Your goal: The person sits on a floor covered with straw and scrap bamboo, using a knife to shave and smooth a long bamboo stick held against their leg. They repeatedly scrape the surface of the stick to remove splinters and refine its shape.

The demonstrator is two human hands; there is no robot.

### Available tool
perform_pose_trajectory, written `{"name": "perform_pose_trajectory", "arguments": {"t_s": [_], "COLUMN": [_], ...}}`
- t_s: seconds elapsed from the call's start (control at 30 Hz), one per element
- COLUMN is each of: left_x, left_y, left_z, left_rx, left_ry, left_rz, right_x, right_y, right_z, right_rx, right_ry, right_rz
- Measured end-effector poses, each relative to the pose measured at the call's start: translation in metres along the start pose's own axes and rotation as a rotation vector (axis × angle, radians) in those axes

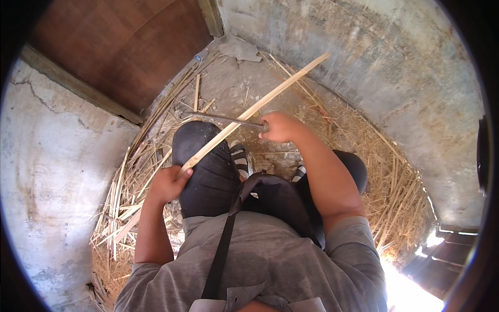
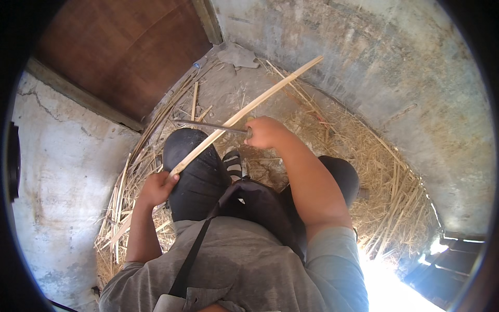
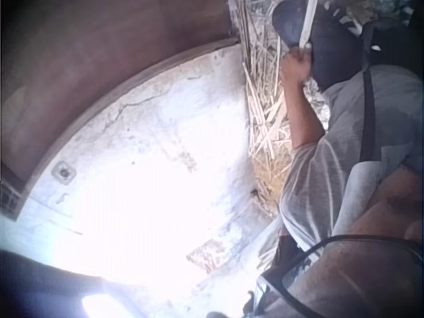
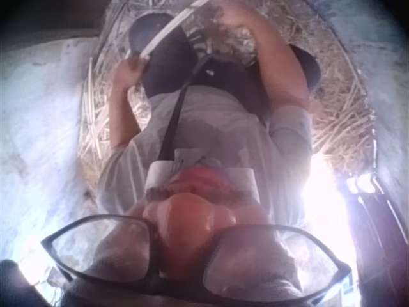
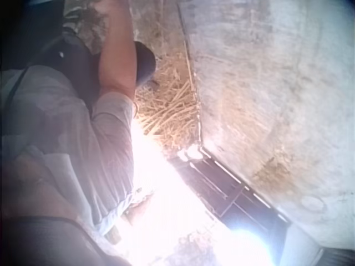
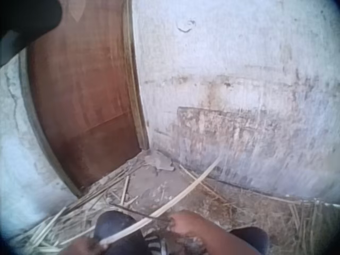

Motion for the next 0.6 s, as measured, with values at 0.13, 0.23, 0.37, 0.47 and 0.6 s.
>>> {"name": "perform_pose_trajectory", "arguments": {"t_s": [0.13, 0.23, 0.37, 0.47, 0.6], "left_x": [0.001, 0.001, 0.002, 0.002, 0.002], "left_y": [-0.004, -0.003, -0.004, -0.004, -0.004], "left_z": [0.003, 0.005, 0.001, 0.001, -0.001], "left_rx": [-0.016, -0.005, 0.004, -0.016, -0.009], "left_ry": [-0.005, -0.021, -0.022, 0.000, 0.002], "left_rz": [0.000, 0.003, 0.008, -0.015, -0.006], "right_x": [0.008, 0.009, 0.005, 0.007, 0.008], "right_y": [0.000, -0.002, 0.002, -0.006, -0.014], "right_z": [0.029, 0.034, 0.021, 0.014, 0.005], "right_rx": [0.019, 0.012, 0.023, 0.032, 0.037], "right_ry": [-0.051, -0.071, -0.023, 0.004, 0.047], "right_rz": [0.069, 0.086, 0.083, 0.070, 0.051]}}
Point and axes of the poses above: each hand's wrist, its own x-axis towards the middle knuckle, its own y-axis out of the back of the hand, z = x × y, the point moved 10 cm from there along x, towards the middle knuckle, and after that the axes turned 6 degrees about -y, right-handed, at the moved point
